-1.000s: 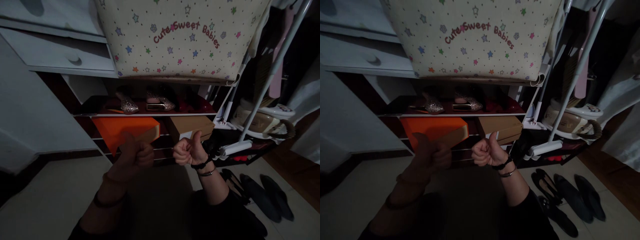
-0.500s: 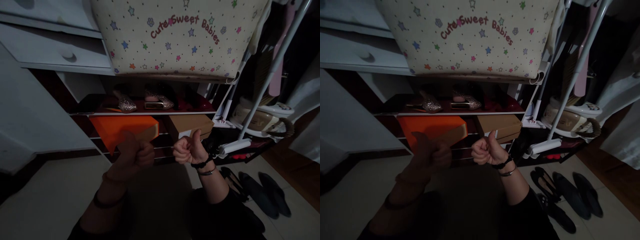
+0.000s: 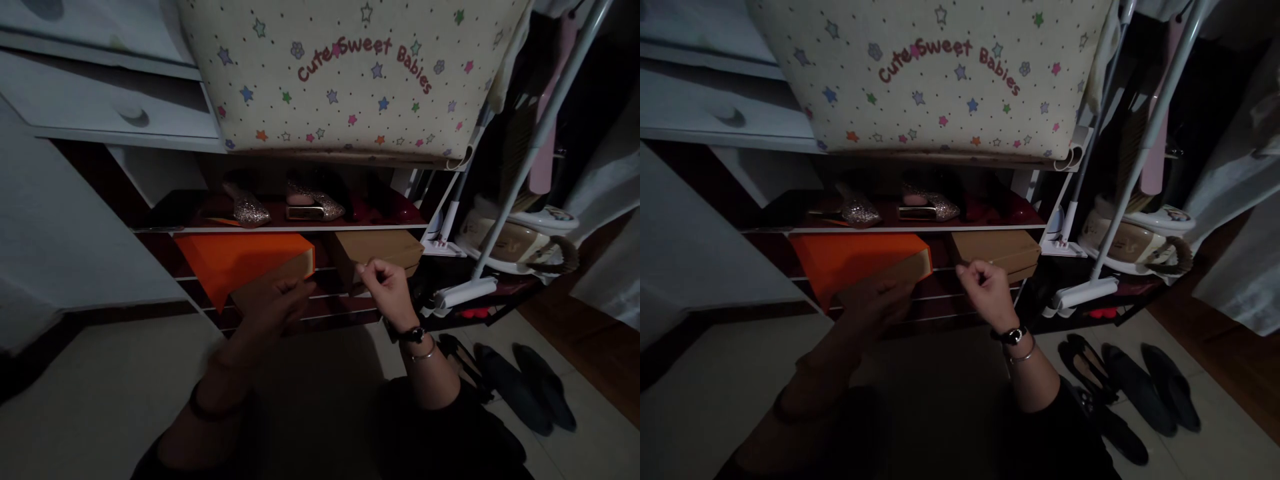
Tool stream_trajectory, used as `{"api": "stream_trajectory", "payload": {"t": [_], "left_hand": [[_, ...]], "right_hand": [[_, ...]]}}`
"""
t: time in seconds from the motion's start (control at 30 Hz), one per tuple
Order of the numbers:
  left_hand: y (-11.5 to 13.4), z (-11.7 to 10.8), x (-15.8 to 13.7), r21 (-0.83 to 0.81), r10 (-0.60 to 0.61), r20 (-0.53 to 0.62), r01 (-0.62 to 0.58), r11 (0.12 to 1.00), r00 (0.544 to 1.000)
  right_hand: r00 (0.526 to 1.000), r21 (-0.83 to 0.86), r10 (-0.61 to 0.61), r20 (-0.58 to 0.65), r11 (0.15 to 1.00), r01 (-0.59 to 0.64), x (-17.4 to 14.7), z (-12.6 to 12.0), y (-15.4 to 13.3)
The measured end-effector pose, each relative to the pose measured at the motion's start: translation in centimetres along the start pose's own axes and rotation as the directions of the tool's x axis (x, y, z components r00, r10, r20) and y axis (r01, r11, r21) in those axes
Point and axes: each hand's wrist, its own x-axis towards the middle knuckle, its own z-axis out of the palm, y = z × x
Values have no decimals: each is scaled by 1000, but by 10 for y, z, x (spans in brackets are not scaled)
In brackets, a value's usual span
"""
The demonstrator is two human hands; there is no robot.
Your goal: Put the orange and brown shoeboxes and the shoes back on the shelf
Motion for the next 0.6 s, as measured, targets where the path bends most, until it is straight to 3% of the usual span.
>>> {"api": "stream_trajectory", "payload": {"t": [0.1, 0.2, 0.27, 0.37, 0.47, 0.6], "left_hand": [[-33, 2, 18, -52, -8, -146, 1, 999, 989], [-64, 16, 38, -235, -170, -175, 127, 964, 970], [-78, 30, 50, -316, -354, -180, 287, 904, 918], [-88, 51, 65, -420, -483, -186, 375, 826, 856], [-88, 63, 76, -523, -440, -146, 308, 794, 886], [-84, 68, 80, -594, -379, -116, 242, 767, 918]], "right_hand": [[943, -306, -170, -287, 949, 78, 2, -20, 11], [879, -519, -314, -360, 850, 91, 9, -46, 34], [866, -668, -391, -314, 739, 91, 13, -60, 52], [913, -817, -374, -161, 570, 89, 16, -72, 75], [965, -889, -261, 9, 439, 127, 14, -74, 88], [976, -929, -195, 95, 336, 157, 4, -68, 89]]}}
